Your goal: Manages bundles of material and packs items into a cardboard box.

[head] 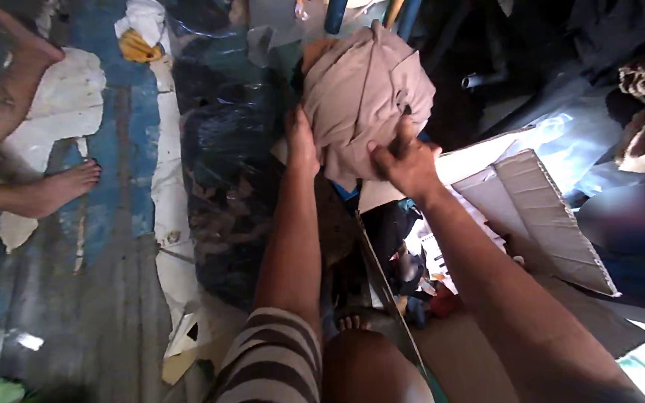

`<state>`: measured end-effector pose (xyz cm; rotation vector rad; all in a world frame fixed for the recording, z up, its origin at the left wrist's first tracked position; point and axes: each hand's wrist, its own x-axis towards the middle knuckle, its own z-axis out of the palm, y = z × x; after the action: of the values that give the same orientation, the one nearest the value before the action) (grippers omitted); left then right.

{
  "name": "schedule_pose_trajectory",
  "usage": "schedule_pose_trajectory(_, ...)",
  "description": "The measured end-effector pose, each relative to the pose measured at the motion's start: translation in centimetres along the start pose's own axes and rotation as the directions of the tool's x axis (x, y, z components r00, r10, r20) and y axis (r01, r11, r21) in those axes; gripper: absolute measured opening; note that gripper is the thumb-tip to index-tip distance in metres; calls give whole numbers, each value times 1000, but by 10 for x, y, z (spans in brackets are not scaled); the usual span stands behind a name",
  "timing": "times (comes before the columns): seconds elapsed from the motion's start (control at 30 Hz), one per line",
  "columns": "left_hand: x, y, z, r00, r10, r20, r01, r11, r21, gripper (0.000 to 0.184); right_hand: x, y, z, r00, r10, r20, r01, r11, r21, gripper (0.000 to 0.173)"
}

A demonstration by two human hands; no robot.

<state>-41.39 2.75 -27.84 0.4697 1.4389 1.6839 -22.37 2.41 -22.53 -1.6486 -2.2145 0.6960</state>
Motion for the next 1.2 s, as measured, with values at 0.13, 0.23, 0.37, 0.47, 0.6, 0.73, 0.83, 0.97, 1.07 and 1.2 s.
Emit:
schedule_pose_trajectory(0.13,-53,27,-70,990,53,-130,-48,998,35,51,-47,-32,35,969,-246,-8,246,966,76,69)
schedule_pose_trajectory(0.23,-109,21,-154,971,18,-237,-21,1000,-12,44,-94,-62,64,904,-428,22,428,904,4,69)
schedule_pose_trajectory(0.37,-192,-20,-267,925,-19,-379,195,880,432,45,-150,-95,96,745,-388,542,435,899,46,67)
schedule_pose_trajectory(0.47,-221,-55,-296,885,-90,-457,264,905,333,64,-156,-82,127,422,-220,879,326,942,80,66)
schedule_pose_trajectory(0.6,-228,-63,-297,898,-45,-438,169,954,249,74,-147,-88,110,472,-338,814,425,896,126,55)
schedule_pose_trajectory(0.73,-218,-67,-299,902,-43,-429,176,945,277,67,-78,-65,47,880,-393,265,435,892,-120,43)
schedule_pose_trajectory(0.83,-212,-69,-283,888,-44,-458,242,891,383,71,-36,-5,1,993,-114,19,113,918,-380,69)
schedule_pose_trajectory(0.97,-209,-73,-284,913,3,-408,200,867,456,71,-81,50,-4,989,-101,112,146,821,-551,58)
schedule_pose_trajectory(1.07,-209,-71,-291,917,68,-393,148,856,494,65,-116,58,3,988,-21,151,102,829,-550,54)
schedule_pose_trajectory(1.2,-220,-39,-273,892,276,-359,55,720,691,59,-118,58,7,990,13,137,54,880,-472,60)
